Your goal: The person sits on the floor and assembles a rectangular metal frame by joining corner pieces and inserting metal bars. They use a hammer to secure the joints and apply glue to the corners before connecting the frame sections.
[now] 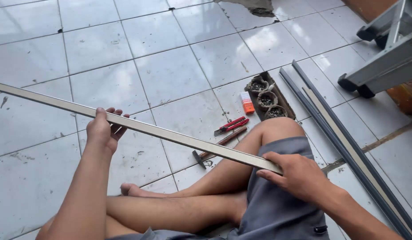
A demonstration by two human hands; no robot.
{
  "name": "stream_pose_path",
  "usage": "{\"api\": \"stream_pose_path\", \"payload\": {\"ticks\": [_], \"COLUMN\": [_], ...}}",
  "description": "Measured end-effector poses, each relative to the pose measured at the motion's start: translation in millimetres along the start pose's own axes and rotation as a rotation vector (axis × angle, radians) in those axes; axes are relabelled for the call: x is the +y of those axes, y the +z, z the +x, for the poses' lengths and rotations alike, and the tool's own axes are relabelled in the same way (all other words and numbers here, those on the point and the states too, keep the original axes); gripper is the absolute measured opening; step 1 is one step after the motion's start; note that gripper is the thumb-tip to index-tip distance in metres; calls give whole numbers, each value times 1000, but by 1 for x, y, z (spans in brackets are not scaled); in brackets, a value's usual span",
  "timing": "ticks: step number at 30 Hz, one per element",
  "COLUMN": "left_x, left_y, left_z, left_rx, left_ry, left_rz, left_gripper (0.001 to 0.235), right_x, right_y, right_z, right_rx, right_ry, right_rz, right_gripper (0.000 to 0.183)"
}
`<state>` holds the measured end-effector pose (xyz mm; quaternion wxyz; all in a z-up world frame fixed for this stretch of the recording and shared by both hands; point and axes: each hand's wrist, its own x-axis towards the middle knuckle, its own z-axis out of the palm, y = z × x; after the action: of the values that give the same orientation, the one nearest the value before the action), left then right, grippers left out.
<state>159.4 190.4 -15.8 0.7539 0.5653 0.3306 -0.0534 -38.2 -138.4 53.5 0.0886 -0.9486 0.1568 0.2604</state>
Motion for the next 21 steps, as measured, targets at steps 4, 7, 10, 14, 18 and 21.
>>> {"api": "stream_pose_path", "payload": {"ticks": [4, 7, 10, 14, 18, 21], "left_x": [-21, -49, -86, -75, -49, -72], "left_y": [-13, 18, 40, 49, 5, 1], "left_z": [14, 22, 8, -43, -49, 6], "left_rx": [1, 43, -189, -384, -283, -147], "left_ry": [-24, -83, -71, -156, -198, -170], "left_rz": [15, -111, -60, 65, 124, -111], "left_gripper": [26, 7, 34, 55, 54, 43], "right_x": [-16, -47, -99, -173, -235, -262], "right_y": [15, 16, 15, 36, 64, 50], "right_z": [-2, 27, 61, 141, 180, 145], "right_rx": [-67, 69, 108, 147, 136, 100], "right_ry": [107, 18, -219, -424, -565, -581], "right_rz": [-18, -10, 27, 185, 200, 211], "right_gripper": [29, 39, 41, 40, 46, 45]}}
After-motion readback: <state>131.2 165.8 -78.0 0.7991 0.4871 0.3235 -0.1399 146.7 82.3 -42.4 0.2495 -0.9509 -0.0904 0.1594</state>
